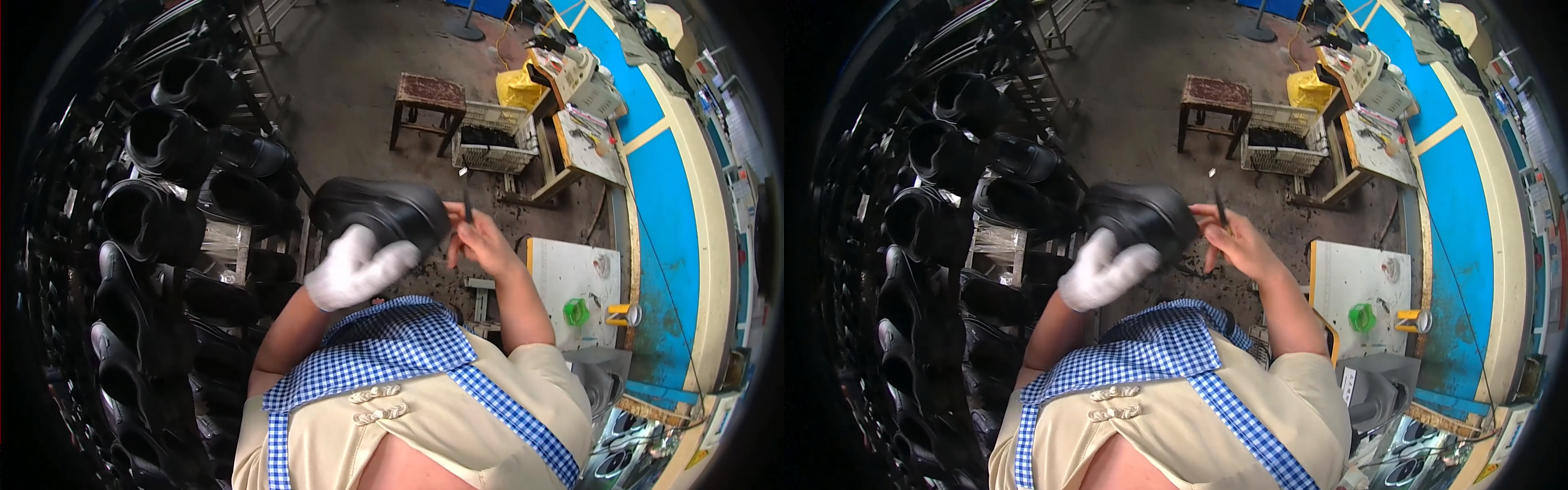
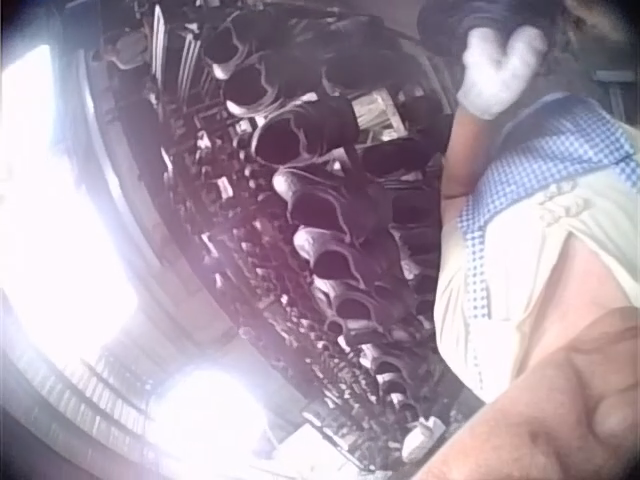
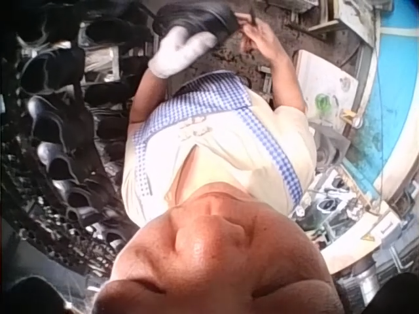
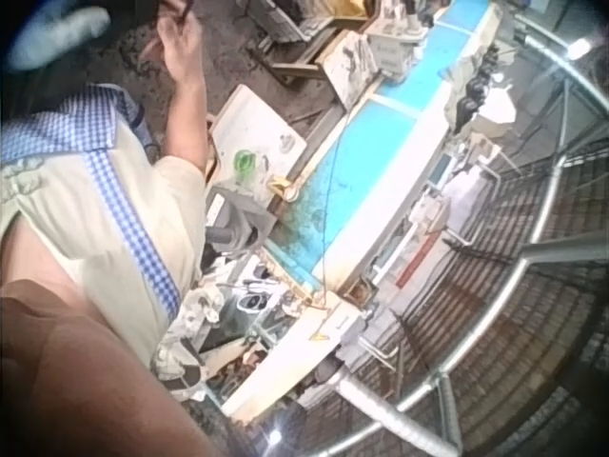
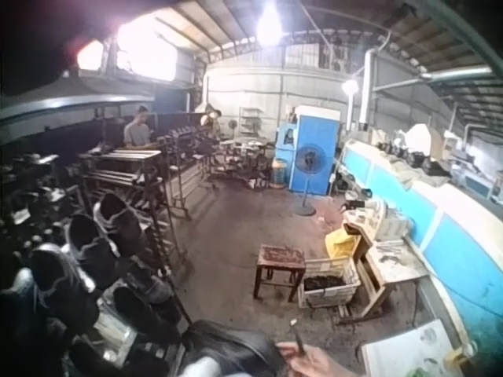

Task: Trimming excess material from the soles and edges of black shoes using a small knife.

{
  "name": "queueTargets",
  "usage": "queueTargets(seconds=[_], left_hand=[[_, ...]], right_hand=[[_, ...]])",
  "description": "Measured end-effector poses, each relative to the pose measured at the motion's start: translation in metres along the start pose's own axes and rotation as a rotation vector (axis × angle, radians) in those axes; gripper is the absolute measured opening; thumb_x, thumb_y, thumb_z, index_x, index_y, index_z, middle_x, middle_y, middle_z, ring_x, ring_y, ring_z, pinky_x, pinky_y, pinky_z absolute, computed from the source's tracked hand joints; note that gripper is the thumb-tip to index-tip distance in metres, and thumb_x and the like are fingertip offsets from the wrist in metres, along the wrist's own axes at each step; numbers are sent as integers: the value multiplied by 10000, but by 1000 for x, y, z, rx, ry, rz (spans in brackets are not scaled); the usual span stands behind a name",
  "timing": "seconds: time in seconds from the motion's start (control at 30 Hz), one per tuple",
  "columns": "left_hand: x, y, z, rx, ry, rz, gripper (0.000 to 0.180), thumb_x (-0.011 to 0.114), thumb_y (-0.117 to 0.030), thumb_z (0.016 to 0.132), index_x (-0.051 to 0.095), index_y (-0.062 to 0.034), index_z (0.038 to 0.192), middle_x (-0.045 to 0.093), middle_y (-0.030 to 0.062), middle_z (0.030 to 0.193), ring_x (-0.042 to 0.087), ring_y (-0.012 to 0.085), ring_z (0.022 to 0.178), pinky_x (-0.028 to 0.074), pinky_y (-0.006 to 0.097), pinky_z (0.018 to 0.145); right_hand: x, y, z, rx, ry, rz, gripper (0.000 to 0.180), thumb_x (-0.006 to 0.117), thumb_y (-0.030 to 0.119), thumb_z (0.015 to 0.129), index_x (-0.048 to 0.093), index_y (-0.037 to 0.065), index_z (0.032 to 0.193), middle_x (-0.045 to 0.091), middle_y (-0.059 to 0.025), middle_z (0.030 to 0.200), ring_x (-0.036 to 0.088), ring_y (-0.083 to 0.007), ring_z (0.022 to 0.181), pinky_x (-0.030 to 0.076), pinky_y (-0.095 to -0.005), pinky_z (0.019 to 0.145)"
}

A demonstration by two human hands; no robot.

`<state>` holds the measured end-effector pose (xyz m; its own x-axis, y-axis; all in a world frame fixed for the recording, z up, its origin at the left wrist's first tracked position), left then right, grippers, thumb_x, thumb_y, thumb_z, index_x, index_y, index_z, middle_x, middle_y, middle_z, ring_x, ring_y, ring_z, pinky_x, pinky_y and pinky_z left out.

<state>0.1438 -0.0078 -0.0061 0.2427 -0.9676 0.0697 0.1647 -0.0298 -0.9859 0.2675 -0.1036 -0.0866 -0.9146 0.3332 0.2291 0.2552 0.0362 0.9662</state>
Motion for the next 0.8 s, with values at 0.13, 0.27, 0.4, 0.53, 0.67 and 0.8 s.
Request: queueTargets(seconds=[0.13, 0.27, 0.4, 0.53, 0.67, 0.8], left_hand=[[57, 37, -11, 262, 334, 947, 272, 639, -247, 856, 634, -22, 1008, 639, 159, 859, 637, 315, 753, 528, 396, 651], [55, -13, -15, 284, 389, 724, 312, 665, -267, 861, 647, -12, 1039, 656, 162, 962, 662, 320, 875, 547, 389, 762], [-42, -53, -32, 355, -351, 248, 491, 733, -190, 845, 547, -15, 1264, 558, 164, 1271, 618, 274, 1069, 511, 405, 887], [-95, -18, -26, 267, -718, -63, 708, 771, -214, 804, 401, -20, 1376, 506, 114, 1283, 516, 203, 1150, 414, 359, 1030], [-101, -9, -27, 217, -634, -217, 682, 778, -142, 767, 440, -1, 1343, 546, 106, 1257, 528, 194, 1164, 418, 333, 1032], [-91, -34, -29, 217, -462, 7, 668, 823, -137, 717, 512, 22, 1286, 600, 118, 1192, 583, 199, 1097, 460, 326, 986]], right_hand=[[3, -73, 0, 87, 85, 150, 897, 659, 578, 827, 334, 33, 1461, 632, -110, 1178, 667, -205, 904, 531, -288, 726], [-6, -131, -2, 191, 89, 546, 991, 691, 642, 741, 367, 35, 1454, 516, -142, 1382, 555, -275, 1218, 495, -392, 971], [29, -90, 3, -1, 236, 684, 979, 648, 678, 753, 375, 53, 1455, 447, -153, 1443, 491, -285, 1287, 404, -448, 1086], [63, -76, 7, 1, 355, 811, 902, 685, 580, 785, 390, 42, 1447, 453, -163, 1436, 488, -270, 1289, 458, -426, 1033], [16, -150, 24, 447, 80, 188, 383, 654, 166, 914, 598, 97, 1286, 644, -1, 1072, 611, -94, 884, 524, -276, 750], [24, 3, 46, -398, -37, -406, 214, 685, 60, 878, 676, 55, 1092, 640, 5, 935, 591, -70, 776, 494, -248, 676]])
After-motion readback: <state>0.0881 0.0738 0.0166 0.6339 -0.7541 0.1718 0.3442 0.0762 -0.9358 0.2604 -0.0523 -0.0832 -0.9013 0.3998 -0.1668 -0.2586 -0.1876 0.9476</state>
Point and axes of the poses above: each hand's wrist, its own z-axis towards the middle knuckle, its own x-axis out of the palm, y = z × x, the point moved 10 cm from there along z, towards the middle knuckle
